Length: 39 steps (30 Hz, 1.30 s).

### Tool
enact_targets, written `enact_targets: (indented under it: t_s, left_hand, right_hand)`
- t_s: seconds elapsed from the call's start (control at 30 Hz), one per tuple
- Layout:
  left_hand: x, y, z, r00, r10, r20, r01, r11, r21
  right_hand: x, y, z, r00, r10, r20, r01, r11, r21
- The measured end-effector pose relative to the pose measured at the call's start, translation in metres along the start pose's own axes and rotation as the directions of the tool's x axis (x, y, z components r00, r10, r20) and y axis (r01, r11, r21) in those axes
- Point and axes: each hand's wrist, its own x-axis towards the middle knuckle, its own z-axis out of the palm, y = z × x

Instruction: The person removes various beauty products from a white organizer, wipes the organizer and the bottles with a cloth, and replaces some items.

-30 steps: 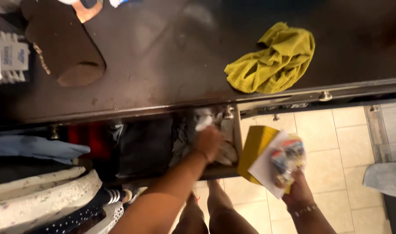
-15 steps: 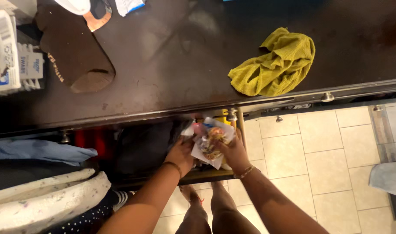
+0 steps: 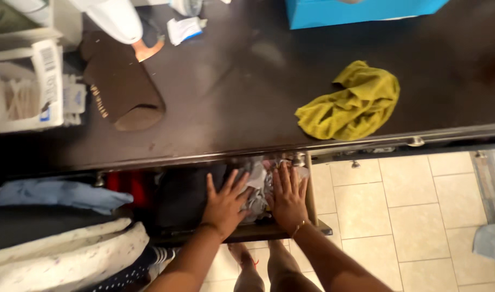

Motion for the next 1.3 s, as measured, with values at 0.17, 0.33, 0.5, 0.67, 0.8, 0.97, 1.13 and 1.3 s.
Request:
enact_targets:
  t_s: [0.17, 0.33, 0.5, 0.67, 0.8, 0.97, 1.13, 1.3]
  left_hand:
    - [0.009, 0.008, 0.023, 0.936, -0.182, 0.303, 0.126, 0.973, 0.195]
    - [0.025, 0.024, -0.016, 0.767, -0.273, 0.58, 0.194, 0.961, 0.196]
    - [-0.003, 0.039, -0.103, 0.944, -0.037, 0.328, 0.155, 0.928, -0.339]
    - [-0.031, 0.051, -0.234, 0.948, -0.086, -0.307, -0.029, 0.936, -0.352]
    - [0.008, 0.016, -0.28, 0.727, -0.304, -0.616, 0.27, 0.951, -0.15]
    - [0.043, -0.032, -0.283, 0.819, -0.21, -0.534, 0.25, 0.968, 0.003]
    - [0.046, -0.043, -0.28, 0.874, -0.122, -0.47, 0.166, 0.985, 0.053]
    - [0.038, -0.053, -0.276, 0.839, -0.093, -0.536, 0.021, 0.99, -0.139]
  right_hand:
    - [0.026, 0.018, 0.033, 0.971, -0.149, 0.188, 0.182, 0.968, -0.173]
    - [0.049, 0.003, -0.015, 0.865, -0.028, 0.501, 0.107, 0.986, -0.129]
    - [0.041, -0.01, -0.138, 0.911, -0.126, 0.393, -0.005, 0.949, 0.316]
    - [0.06, -0.028, -0.304, 0.889, -0.263, -0.376, 0.365, 0.902, 0.232]
    - [0.133, -0.055, -0.326, 0.856, -0.269, -0.441, 0.251, 0.963, -0.101]
    - [0.18, -0.073, -0.301, 0.938, -0.294, -0.182, 0.336, 0.902, 0.273]
    - [0.214, -0.133, -0.283, 0.846, -0.51, -0.156, 0.532, 0.783, 0.322]
    - [0.236, -0.17, -0.268, 0.804, -0.562, -0.195, 0.595, 0.749, 0.291]
